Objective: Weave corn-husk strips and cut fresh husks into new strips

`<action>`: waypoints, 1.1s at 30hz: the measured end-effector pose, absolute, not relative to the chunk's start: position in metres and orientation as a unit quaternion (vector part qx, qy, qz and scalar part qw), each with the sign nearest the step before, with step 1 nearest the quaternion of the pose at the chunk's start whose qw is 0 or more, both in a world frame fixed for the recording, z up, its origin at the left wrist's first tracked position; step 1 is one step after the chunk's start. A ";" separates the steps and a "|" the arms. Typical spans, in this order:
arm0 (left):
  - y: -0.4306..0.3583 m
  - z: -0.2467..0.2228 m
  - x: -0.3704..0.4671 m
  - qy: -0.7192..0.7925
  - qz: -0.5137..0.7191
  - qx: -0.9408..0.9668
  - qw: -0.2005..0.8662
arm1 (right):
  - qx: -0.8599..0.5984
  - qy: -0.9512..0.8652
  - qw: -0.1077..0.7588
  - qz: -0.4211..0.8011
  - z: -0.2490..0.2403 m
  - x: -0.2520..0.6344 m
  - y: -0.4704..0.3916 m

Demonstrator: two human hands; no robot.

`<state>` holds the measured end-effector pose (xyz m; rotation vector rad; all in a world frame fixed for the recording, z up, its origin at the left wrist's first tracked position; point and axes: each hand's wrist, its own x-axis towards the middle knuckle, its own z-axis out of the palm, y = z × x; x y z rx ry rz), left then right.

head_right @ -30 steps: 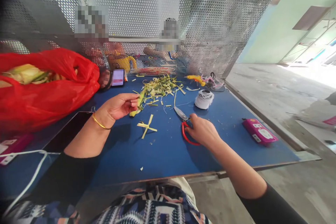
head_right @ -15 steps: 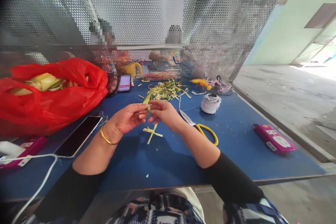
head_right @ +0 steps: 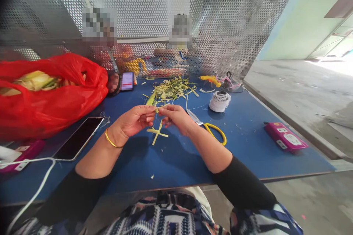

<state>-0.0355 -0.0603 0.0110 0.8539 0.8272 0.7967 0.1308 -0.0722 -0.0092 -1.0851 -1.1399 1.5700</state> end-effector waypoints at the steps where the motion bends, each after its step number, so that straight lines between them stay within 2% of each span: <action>1: -0.060 0.010 -0.036 0.378 0.364 0.391 0.757 | -0.430 -0.468 0.434 0.638 -0.010 0.131 -0.073; 12: -0.061 0.011 -0.033 0.384 0.355 0.391 0.757 | -0.401 -0.457 0.449 0.655 -0.008 0.137 -0.075; 16: -0.063 0.013 -0.032 0.389 0.354 0.395 0.753 | -0.434 -0.485 0.458 0.606 -0.004 0.156 -0.080; 19: -0.064 0.012 -0.031 0.393 0.345 0.404 0.751 | -0.500 -0.534 0.459 0.504 -0.004 0.173 -0.089; 22: -0.063 0.011 -0.031 0.406 0.350 0.410 0.738 | -0.605 -0.589 0.418 0.334 -0.005 0.191 -0.097; 25: -0.061 0.010 -0.032 0.422 0.366 0.412 0.719 | -0.700 -0.640 0.284 0.142 -0.005 0.204 -0.103; 27: -0.060 0.009 -0.033 0.430 0.374 0.418 0.708 | -0.723 -0.669 0.164 0.061 -0.006 0.208 -0.105; 29: -0.061 0.010 -0.033 0.436 0.382 0.428 0.693 | -0.701 -0.709 0.081 0.003 -0.008 0.209 -0.107; 31: -0.063 0.010 -0.032 0.440 0.395 0.439 0.677 | -0.665 -0.739 0.094 -0.057 -0.010 0.207 -0.109; 33: -0.065 0.010 -0.029 0.440 0.407 0.448 0.664 | -0.648 -0.727 0.196 -0.113 -0.010 0.201 -0.111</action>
